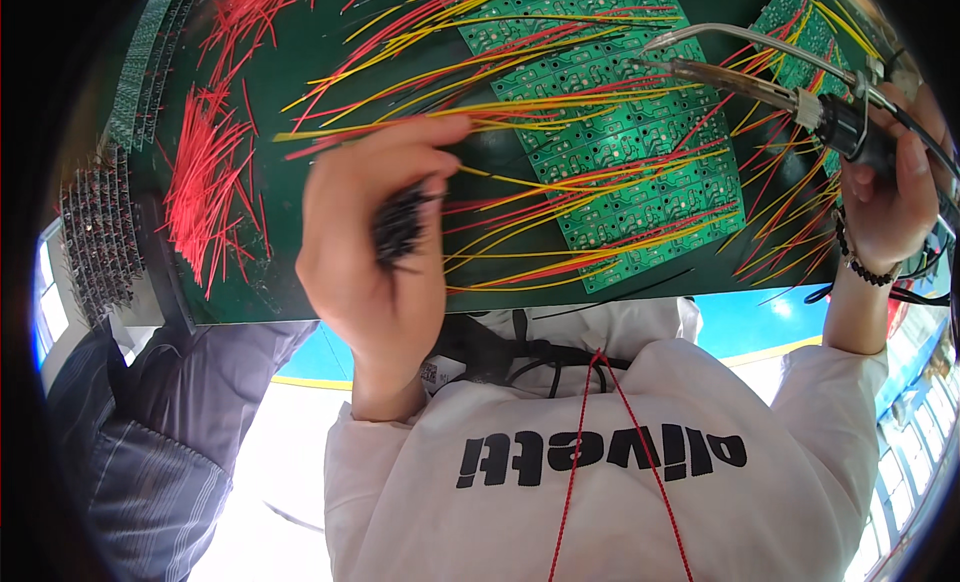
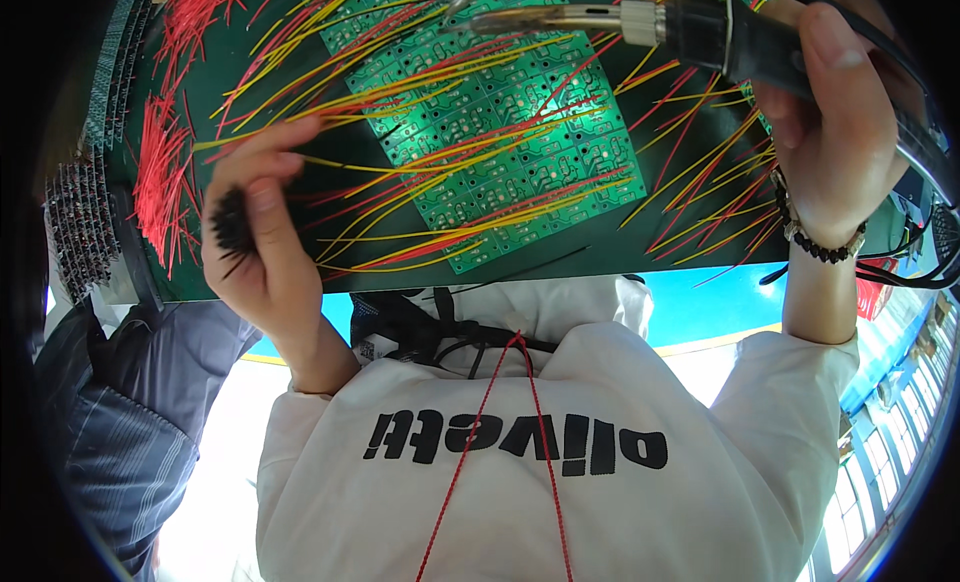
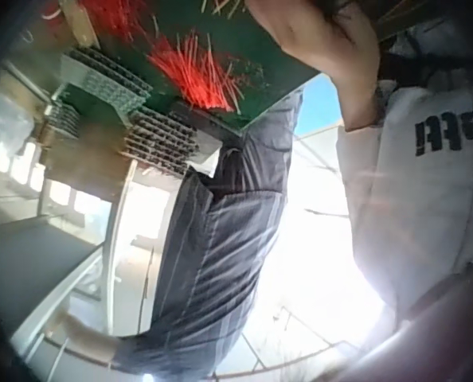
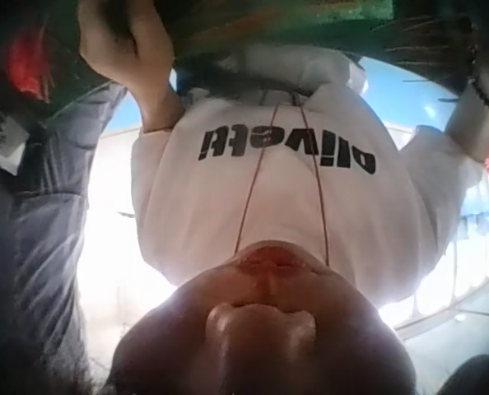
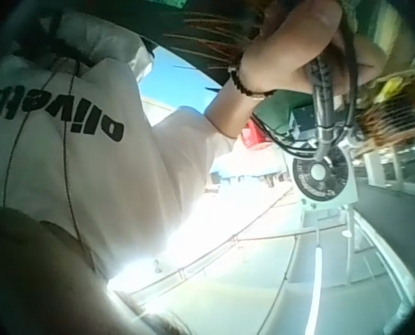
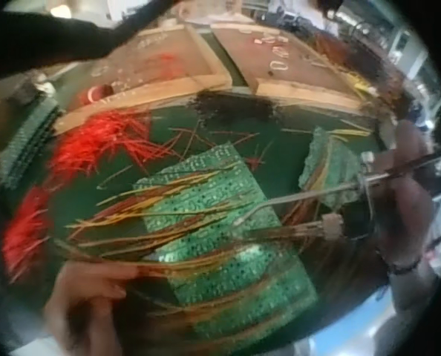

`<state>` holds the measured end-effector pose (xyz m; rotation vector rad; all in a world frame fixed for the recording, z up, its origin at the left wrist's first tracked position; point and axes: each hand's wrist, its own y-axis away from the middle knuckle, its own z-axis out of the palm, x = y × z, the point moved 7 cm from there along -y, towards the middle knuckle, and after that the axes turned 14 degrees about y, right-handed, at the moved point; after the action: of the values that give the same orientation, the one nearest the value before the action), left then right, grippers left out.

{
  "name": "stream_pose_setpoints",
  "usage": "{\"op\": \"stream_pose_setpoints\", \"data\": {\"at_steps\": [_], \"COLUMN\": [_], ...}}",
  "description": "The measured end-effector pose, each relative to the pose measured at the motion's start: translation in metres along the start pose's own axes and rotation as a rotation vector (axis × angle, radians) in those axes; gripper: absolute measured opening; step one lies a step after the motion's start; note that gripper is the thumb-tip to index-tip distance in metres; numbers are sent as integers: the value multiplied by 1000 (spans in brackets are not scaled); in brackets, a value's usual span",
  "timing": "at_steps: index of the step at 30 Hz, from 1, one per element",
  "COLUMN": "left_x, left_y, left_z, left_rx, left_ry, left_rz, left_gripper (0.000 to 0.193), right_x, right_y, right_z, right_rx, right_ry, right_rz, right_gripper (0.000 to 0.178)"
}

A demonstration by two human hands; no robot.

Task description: The person takes a bundle of wires and solders wires onto circuit boards using a soldering iron.

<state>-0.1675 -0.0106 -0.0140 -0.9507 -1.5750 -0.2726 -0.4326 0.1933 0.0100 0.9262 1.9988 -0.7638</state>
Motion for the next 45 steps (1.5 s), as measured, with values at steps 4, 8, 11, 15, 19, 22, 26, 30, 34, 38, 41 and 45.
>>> {"op": "stream_pose_setpoints", "data": {"at_steps": [4,8,11,15,19,22,26,30,34,38,41,45], "left_x": [8,7,8,14,17,19,3,9,28,21,23,16], "left_y": [4,10,5,4,-10,-18,-13,-18,-23,-26,-24,-25], "left_z": [-34,-75,-69,-50,-15,3,16,23,39,41,42,39], "left_rx": [293,711,380,329,59,-89,-47,-207,-278,-206,-263,-202], "left_ry": [205,498,913,844,652,583,426,47,-132,-54,-130,-111], "left_rz": [248,338,133,82,-35,-148,-173,-43,148,51,156,-28], "left_gripper": [20,26,21,18,18,16,13,17,9,10,10,11], "right_x": [15,19,33,45,62,83,-5,-28,31,40,21,-30], "right_y": [-2,1,7,13,22,32,11,12,25,23,19,14], "right_z": [-10,-4,4,-1,-21,-56,47,45,14,-6,21,62], "right_rx": [-42,-43,23,-71,-227,0,-27,-224,-346,-265,-292,-301], "right_ry": [-285,-229,-221,-264,-392,-411,-803,-654,-151,-52,-286,-586], "right_rz": [-35,6,95,138,167,292,-225,-256,18,115,-6,-175], "right_gripper": [33,36,36,33,30,36,29,30,49,55,41,27]}}
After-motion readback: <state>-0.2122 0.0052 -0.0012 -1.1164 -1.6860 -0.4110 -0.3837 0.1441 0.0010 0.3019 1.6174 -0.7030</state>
